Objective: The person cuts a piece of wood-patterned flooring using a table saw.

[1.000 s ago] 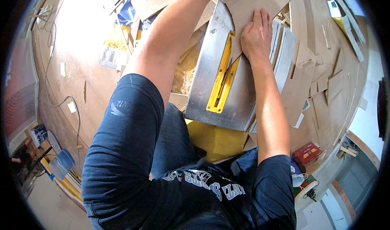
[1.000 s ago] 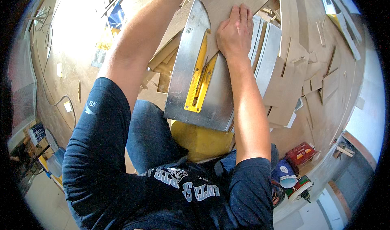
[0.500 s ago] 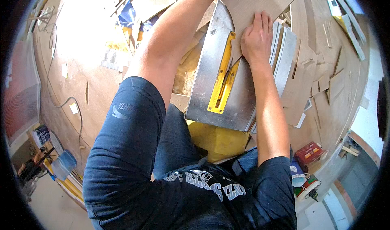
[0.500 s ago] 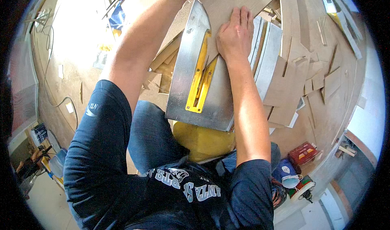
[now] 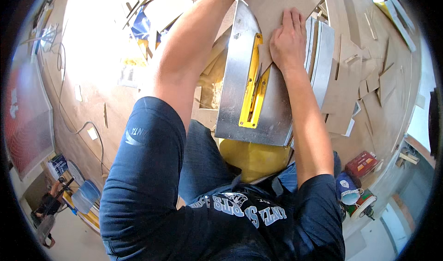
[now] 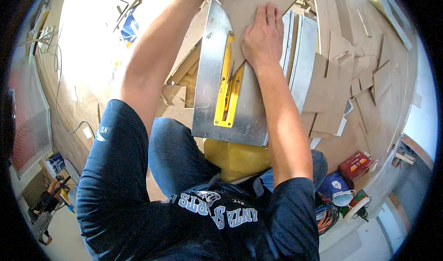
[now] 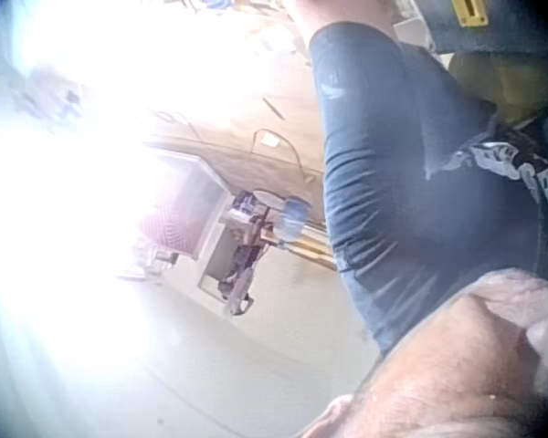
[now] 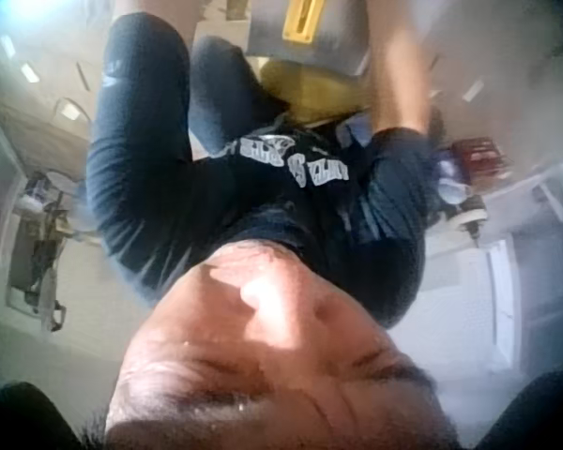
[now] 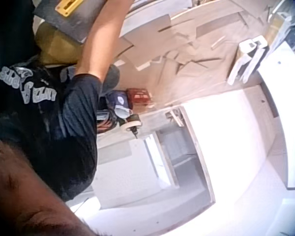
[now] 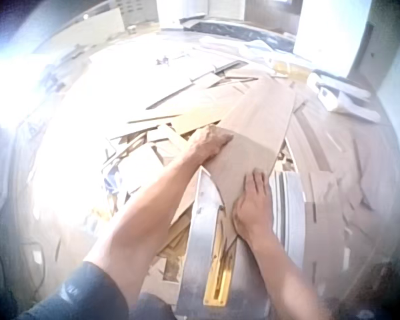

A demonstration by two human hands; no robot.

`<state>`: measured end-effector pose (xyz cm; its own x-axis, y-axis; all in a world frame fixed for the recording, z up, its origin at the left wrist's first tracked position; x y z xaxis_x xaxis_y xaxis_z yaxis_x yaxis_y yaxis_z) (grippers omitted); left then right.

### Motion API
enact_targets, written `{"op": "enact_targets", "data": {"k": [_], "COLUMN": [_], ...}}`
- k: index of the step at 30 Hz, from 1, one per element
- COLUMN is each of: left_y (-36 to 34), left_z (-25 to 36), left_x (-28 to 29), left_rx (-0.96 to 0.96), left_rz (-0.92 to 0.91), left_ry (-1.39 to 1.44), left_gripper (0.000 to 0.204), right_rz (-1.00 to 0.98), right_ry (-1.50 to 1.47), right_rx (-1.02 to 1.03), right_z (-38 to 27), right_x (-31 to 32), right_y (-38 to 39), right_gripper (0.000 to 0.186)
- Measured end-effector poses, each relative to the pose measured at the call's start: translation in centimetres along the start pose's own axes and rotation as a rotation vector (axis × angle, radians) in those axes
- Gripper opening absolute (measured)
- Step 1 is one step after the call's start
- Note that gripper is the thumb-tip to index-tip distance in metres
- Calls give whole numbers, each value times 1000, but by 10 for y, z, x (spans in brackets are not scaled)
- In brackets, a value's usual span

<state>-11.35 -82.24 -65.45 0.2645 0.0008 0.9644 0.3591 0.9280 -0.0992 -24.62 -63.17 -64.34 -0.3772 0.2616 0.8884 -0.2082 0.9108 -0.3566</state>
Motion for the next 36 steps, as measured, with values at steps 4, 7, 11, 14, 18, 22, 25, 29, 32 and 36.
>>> {"op": "enact_targets", "data": {"k": [4,7,11,14,18,22,25,29,32,36], "left_y": [-8,-1,6,3,18,1,13,13,8,8], "left_z": [-6,-5,-7,-26,-13,-22,-8,-11,-14,-11], "left_x": [-8,-10,-4,-3,24,-3,16,8,5,3], "left_rx": [-174,-32,17,243,195,225,367,250,235,371], "left_rz": [56,-6,-43,100,318,31,14,69,81,44], "left_ry": [-131,-41,33,270,483,333,403,309,290,323], "left_gripper": [38,36,34,39,64,77,72,71,69,67], "right_rz": [10,5,-4,-6,-8,-12,-5,7,-13,12], "right_ry": [7,-6,0,-7,0,7,10,2,21,32], "right_rx": [82,87,73,58,26,21,14,27,31,41], "right_z": [3,7,6,4,7,5,10,5,5,7], "right_x": [5,9,9,14,10,9,10,11,10,13], "right_y": [5,8,9,9,14,14,17,16,17,20], "right_gripper": [50,50,51,52,53,55,55,55,54,55]}}
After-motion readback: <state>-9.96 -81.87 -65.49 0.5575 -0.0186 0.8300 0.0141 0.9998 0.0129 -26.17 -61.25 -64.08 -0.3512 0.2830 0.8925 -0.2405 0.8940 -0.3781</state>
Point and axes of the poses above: each hand's wrist, its own y-axis away from the middle knuckle, its own x-axis out of the back of the hand, z = x × y, the point moved 8 cm from there along -y, towards the middle knuckle, and after that the axes turned 6 degrees about x, right-handed, at the moved point
